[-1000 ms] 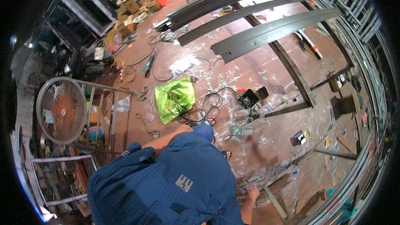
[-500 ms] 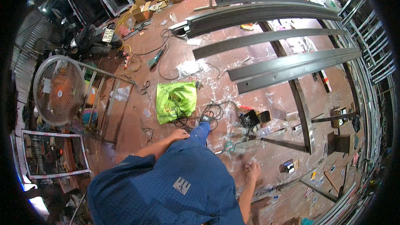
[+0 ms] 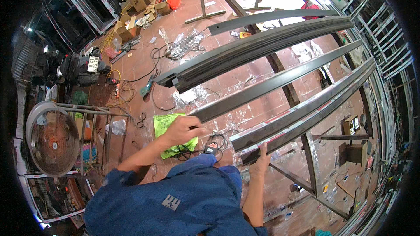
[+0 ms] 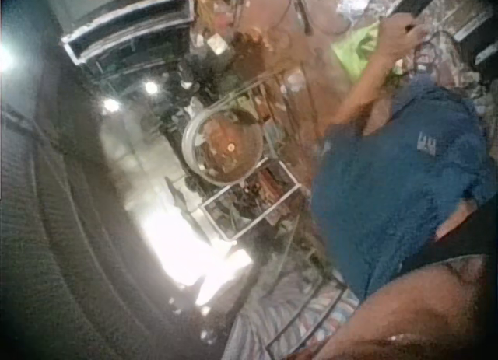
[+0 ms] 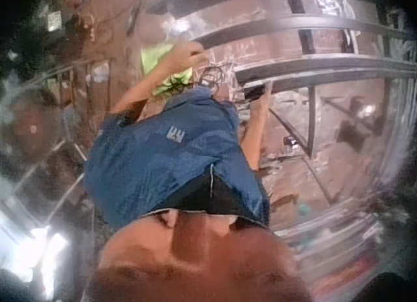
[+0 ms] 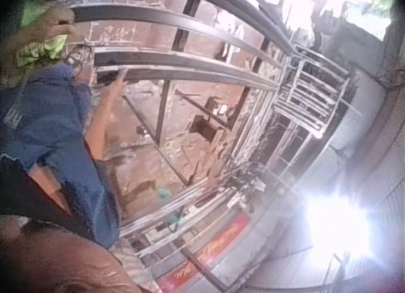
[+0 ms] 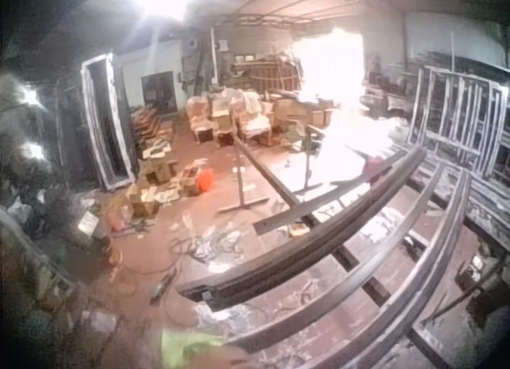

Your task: The person lifts and moves long metal frame sections within a cluttered workshop, repeatedly picking up and repositioning them. A coworker is present and also handles materials nearby.

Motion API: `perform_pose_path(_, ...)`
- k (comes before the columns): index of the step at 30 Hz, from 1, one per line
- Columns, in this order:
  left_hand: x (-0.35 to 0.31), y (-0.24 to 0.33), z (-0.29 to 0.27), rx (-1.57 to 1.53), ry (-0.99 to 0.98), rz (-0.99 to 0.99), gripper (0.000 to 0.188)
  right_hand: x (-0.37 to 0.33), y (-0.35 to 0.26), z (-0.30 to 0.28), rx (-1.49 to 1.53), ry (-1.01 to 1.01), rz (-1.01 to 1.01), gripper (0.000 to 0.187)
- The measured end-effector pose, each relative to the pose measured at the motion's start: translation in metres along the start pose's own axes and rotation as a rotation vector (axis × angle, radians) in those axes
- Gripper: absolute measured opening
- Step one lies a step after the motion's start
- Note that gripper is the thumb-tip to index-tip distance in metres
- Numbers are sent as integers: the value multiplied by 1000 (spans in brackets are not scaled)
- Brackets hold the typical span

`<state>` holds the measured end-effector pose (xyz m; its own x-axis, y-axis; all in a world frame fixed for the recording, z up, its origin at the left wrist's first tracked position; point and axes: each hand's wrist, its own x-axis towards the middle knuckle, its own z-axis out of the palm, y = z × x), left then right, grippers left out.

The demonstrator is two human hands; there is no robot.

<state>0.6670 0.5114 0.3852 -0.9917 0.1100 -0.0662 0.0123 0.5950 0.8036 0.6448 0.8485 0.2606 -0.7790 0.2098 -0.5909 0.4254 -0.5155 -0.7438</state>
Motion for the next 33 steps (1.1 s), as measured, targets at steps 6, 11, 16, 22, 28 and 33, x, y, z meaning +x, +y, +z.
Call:
perform_pose_path(6,96,32,69,421,132,127,52,24,5,25,174,-109,72,61)
perform_pose_path(11,137,69,87,617,-228,21,64,64,31,14,177,-36,28,52)
perform_pose_path(16,149,36,89,481,123,107,68,33,-3,35,233,-82,19,54)
perform_pose_path(22,148,32,101,279,191,16,56,31,-9,33,180,-51,-9,48)
perform_pose_path(28,119,39,129,223,-170,0,60,33,-14,29,280,-144,100,48)
perform_pose_path(33,118,42,146,307,-225,-169,76,34,-20,27,352,-179,183,46)
